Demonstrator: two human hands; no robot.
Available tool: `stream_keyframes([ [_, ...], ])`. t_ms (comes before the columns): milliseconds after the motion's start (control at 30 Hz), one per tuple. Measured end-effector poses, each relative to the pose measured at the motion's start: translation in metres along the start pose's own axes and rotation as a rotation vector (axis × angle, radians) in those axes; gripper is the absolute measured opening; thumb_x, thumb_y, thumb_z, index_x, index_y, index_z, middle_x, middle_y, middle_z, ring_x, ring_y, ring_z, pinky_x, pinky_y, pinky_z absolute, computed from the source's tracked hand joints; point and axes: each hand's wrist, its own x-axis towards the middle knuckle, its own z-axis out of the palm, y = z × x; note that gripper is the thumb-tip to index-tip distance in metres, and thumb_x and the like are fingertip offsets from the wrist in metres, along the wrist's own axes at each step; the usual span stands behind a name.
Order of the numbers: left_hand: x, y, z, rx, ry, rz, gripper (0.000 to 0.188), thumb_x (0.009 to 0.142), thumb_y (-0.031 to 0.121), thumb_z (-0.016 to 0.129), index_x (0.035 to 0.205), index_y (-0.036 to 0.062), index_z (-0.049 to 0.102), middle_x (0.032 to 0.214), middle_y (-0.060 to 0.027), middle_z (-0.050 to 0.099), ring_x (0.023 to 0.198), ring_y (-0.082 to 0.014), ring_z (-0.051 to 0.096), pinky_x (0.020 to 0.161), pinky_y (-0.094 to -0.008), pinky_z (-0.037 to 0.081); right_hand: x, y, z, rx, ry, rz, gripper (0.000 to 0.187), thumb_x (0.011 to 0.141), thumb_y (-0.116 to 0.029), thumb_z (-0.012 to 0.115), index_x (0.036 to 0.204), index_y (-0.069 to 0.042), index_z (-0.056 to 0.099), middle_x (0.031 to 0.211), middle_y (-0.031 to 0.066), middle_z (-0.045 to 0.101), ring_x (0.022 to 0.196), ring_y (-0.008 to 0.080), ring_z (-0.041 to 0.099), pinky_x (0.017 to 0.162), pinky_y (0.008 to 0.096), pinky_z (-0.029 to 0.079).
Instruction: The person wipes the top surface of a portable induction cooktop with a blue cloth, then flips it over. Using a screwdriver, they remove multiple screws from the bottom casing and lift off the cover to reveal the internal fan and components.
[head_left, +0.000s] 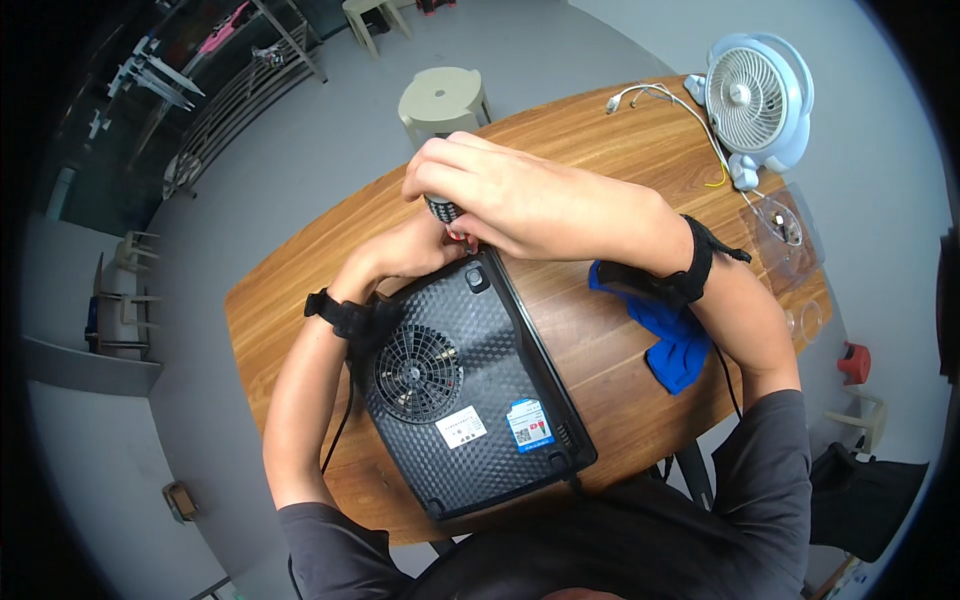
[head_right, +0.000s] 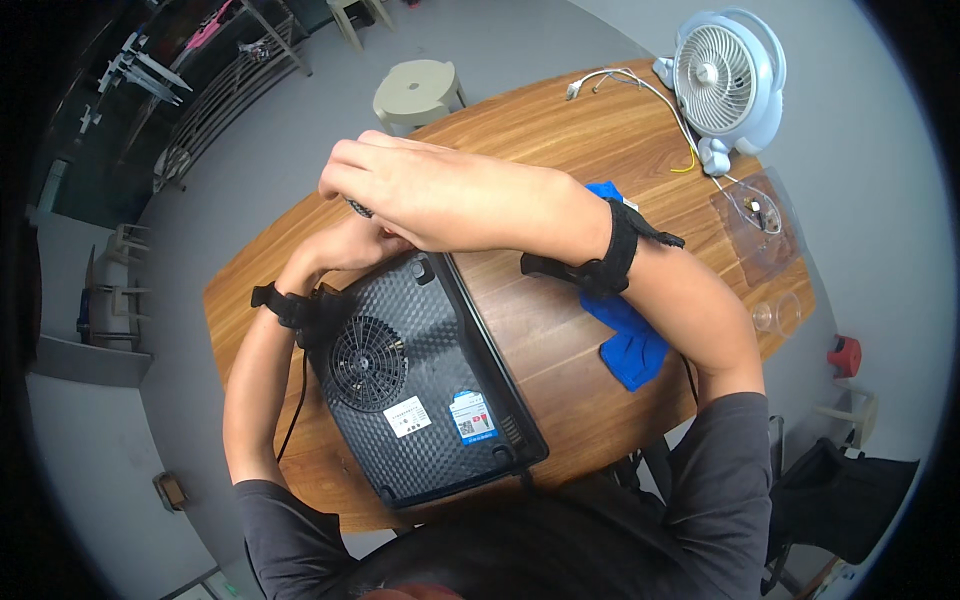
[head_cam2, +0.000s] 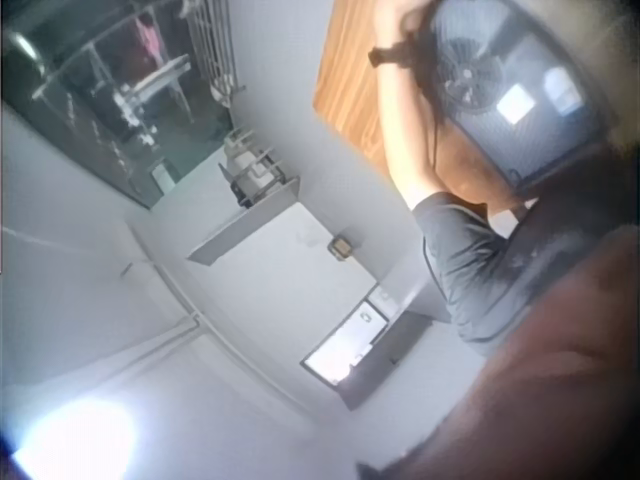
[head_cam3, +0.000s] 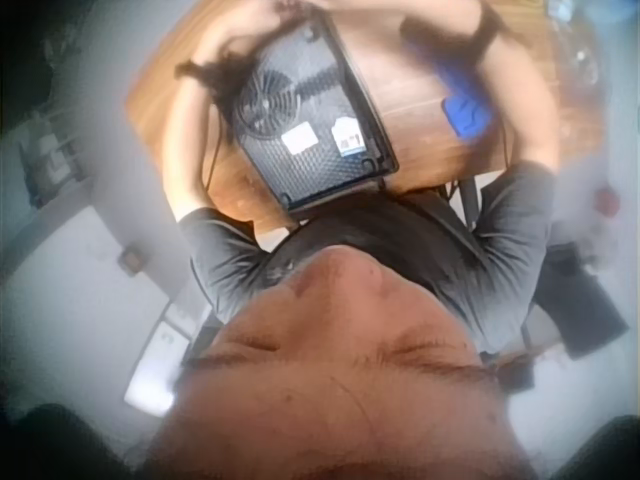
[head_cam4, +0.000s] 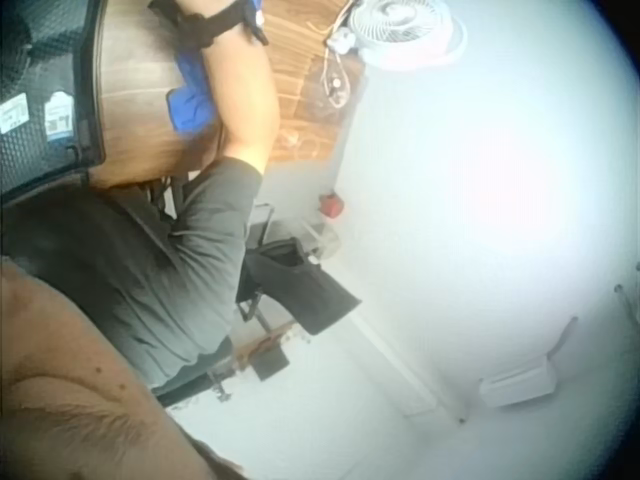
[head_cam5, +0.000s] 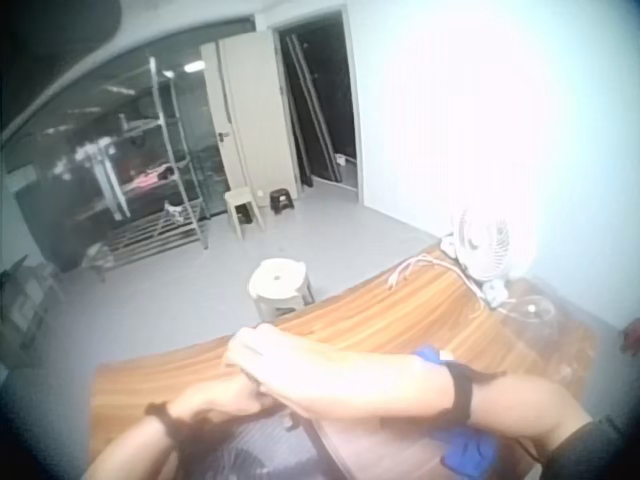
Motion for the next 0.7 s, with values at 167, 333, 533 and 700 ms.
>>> stream_keyframes([
  [167, -0.017, 0.013, -0.003, -0.031, 0.038, -0.035, 0.024, 0.093, 0.008, 0.073, 0.115, -0.0019, 0.069, 0.110, -0.0127, 0.074, 0.106, -0.0233, 0.068, 0.095, -0.0371, 0.054, 0.004, -0.005, -0.004, 0.018, 0.041, -0.028, 0.042, 0.084, 0.001, 0.070, 0.122, -0.001, 0.053, 0.119, 0.0156, 0.058, 0.116, 0.0360, 0.057, 0.098, 0.0428, 0.050],
  [333, -0.057, 0.013, -0.003, 0.101, 0.194, 0.018, 0.024, 0.089, 0.003, 0.073, 0.112, -0.0006, 0.065, 0.095, -0.0096, 0.070, 0.089, -0.0221, 0.068, 0.085, -0.0370, 0.056, 0.014, -0.022, -0.006, -0.015, 0.097, -0.076, 0.042, 0.084, -0.001, 0.072, 0.122, -0.001, 0.055, 0.117, 0.0156, 0.059, 0.111, 0.0355, 0.058, 0.096, 0.0427, 0.051],
  [533, -0.154, -0.003, 0.008, 0.046, 0.349, -0.104, 0.019, 0.082, -0.006, 0.077, 0.097, -0.0025, 0.067, 0.087, -0.0073, 0.068, 0.085, -0.0163, 0.070, 0.079, -0.0309, 0.058, 0.027, -0.051, 0.000, 0.074, 0.105, -0.054, 0.035, 0.087, -0.002, 0.072, 0.118, -0.002, 0.056, 0.107, 0.0135, 0.058, 0.096, 0.0295, 0.065, 0.086, 0.0409, 0.054],
  [700, -0.247, -0.012, 0.045, -0.054, 0.321, -0.337, 0.015, 0.082, -0.002, 0.079, 0.093, -0.0030, 0.069, 0.084, -0.0099, 0.074, 0.080, -0.0177, 0.071, 0.075, -0.0318, 0.057, 0.043, -0.082, 0.017, 0.090, 0.091, -0.089, 0.032, 0.090, -0.003, 0.073, 0.119, -0.002, 0.057, 0.106, 0.0121, 0.061, 0.088, 0.0230, 0.071, 0.081, 0.0370, 0.058],
])
